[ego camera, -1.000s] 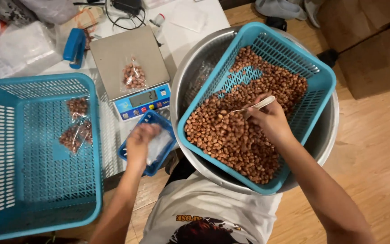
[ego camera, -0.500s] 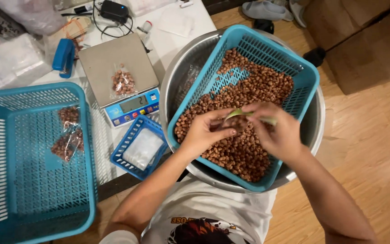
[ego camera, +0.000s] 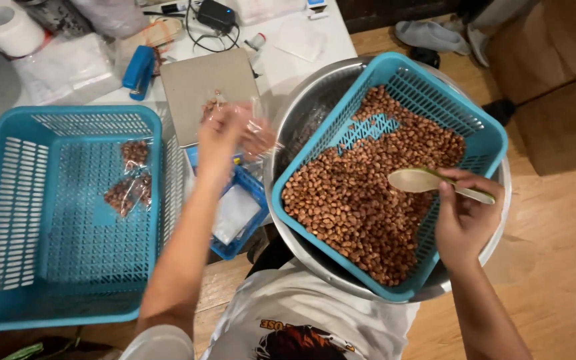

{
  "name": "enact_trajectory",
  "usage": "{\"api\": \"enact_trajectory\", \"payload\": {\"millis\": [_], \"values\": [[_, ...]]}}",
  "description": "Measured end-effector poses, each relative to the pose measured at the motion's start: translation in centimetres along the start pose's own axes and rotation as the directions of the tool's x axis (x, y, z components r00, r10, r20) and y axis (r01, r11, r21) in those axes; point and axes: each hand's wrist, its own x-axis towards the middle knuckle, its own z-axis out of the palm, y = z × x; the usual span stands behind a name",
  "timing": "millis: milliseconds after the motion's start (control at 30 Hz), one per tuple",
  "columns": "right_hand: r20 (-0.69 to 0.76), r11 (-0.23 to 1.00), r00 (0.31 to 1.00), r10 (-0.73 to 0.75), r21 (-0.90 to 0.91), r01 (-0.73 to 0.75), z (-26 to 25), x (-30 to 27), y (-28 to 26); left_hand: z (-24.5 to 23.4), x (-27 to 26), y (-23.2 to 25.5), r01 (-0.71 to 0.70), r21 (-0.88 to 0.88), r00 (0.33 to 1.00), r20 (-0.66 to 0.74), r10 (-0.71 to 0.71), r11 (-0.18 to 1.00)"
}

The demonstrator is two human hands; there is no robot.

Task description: Scooping peanuts from a large basket into small plastic bags, weighing them on a digital scale, and placing the finished bags into a collection basket.

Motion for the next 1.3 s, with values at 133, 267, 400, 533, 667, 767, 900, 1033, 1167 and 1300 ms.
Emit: {"api": "enact_trajectory", "payload": {"millis": [133, 267, 400, 533, 667, 767, 900, 1033, 1167, 1300], "values": [[0.02, 0.993, 0.993, 0.113, -0.031, -0.112, -0.1, -1.1, 2.2, -8.3, 9.3, -9.9, -0.259, 0.621, 0.926, -0.058, 0.374, 0.739], [0.065, 0.978, 0.99, 0.125, -0.176, -0.112, 0.2, -1.4, 2.0, -8.7, 12.2, -10.2, -0.388, 0.589, 0.804, -0.16, 0.573, 0.709], [0.081, 0.979, 0.979, 0.188, -0.092, -0.18, 0.5, -1.2, 1.7, -7.2, 12.3, -6.2, -0.564, 0.117, 0.746, -0.353, 0.565, 0.817], [0.041, 0.986, 0.986, 0.165, -0.004, -0.164, 2.1, -0.7, 1.9, 0.7, 0.2, 3.3, -0.49, -0.094, 0.86, -0.216, 0.463, 0.867], [0.033, 0.974, 0.978, 0.204, 0.094, -0.206, 3.7, -0.4, 1.1, 3.3, -4.2, -5.9, 0.072, -0.442, 0.993, 0.12, -0.021, 0.894], [0.027, 0.96, 0.977, 0.213, 0.181, -0.214, 4.7, -0.6, 0.9, 6.7, -9.1, -6.0, 0.52, -0.516, 0.84, 0.451, -0.3, 0.681], [0.077, 0.878, 0.934, 0.35, 0.32, -0.355, 5.2, -1.6, 0.8, 10.1, -13.7, 0.4, 0.789, -0.377, 0.603, 0.626, -0.494, 0.485], [0.124, 0.843, 0.907, 0.403, 0.337, -0.421, 4.9, -2.7, 0.1, 10.8, -15.4, -3.5, 0.787, -0.345, 0.602, 0.613, -0.511, 0.512], [0.145, 0.791, 0.873, 0.466, 0.373, -0.484, 4.4, -3.3, 0.1, 11.1, -16.4, -4.4, 0.815, -0.331, 0.577, 0.546, -0.607, 0.477], [0.169, 0.777, 0.862, 0.478, 0.376, -0.505, 3.9, -3.9, 1.4, 11.5, -16.8, -5.0, 0.869, -0.289, 0.492, 0.588, -0.642, 0.401]]}}
